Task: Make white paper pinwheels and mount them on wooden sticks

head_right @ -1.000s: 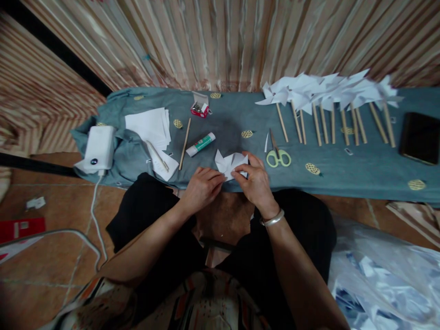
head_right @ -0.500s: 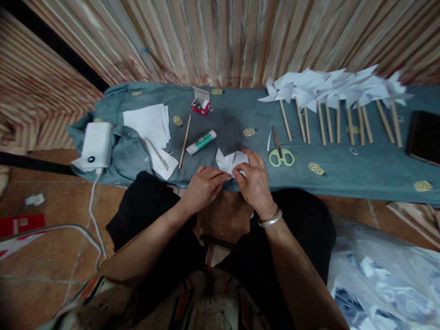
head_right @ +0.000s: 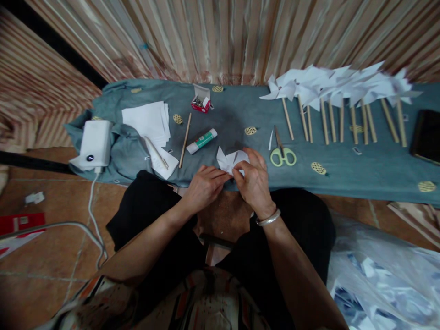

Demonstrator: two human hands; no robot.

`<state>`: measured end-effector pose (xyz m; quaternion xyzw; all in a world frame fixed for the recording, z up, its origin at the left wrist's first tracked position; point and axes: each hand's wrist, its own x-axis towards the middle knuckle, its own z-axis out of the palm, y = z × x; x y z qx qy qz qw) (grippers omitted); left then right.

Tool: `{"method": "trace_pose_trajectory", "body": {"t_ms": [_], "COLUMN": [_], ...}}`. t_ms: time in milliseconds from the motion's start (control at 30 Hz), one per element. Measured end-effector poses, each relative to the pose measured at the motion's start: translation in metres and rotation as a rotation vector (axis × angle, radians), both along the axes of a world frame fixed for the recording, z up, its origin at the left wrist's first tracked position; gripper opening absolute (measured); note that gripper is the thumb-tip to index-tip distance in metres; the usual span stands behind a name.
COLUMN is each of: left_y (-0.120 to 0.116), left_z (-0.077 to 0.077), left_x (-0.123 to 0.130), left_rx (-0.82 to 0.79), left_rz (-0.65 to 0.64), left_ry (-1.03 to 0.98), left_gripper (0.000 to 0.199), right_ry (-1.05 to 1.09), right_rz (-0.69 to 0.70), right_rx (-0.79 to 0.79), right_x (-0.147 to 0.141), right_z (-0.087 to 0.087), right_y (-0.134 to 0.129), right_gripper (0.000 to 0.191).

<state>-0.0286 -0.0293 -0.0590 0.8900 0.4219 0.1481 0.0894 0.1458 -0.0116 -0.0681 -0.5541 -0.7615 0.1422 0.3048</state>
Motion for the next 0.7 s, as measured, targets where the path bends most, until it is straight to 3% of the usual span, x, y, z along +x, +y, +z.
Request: {"method": "trace_pose_trajectory", "body": {"t_ms": [700], "left_y": [-0.0006], "left_z": [0.0011], "left_x": [0.0], "left_rx": [-0.006], "left_rz": [-0.006], "left_ry": [-0.037], "left_gripper": [0.023], "right_ry": [0.045], "right_rz": [-0.006], "right_rx": [0.035], "right_x": [0.0017], "right_z": [-0.0078], "right_y": [0.0008], "right_gripper": [0.01]}}
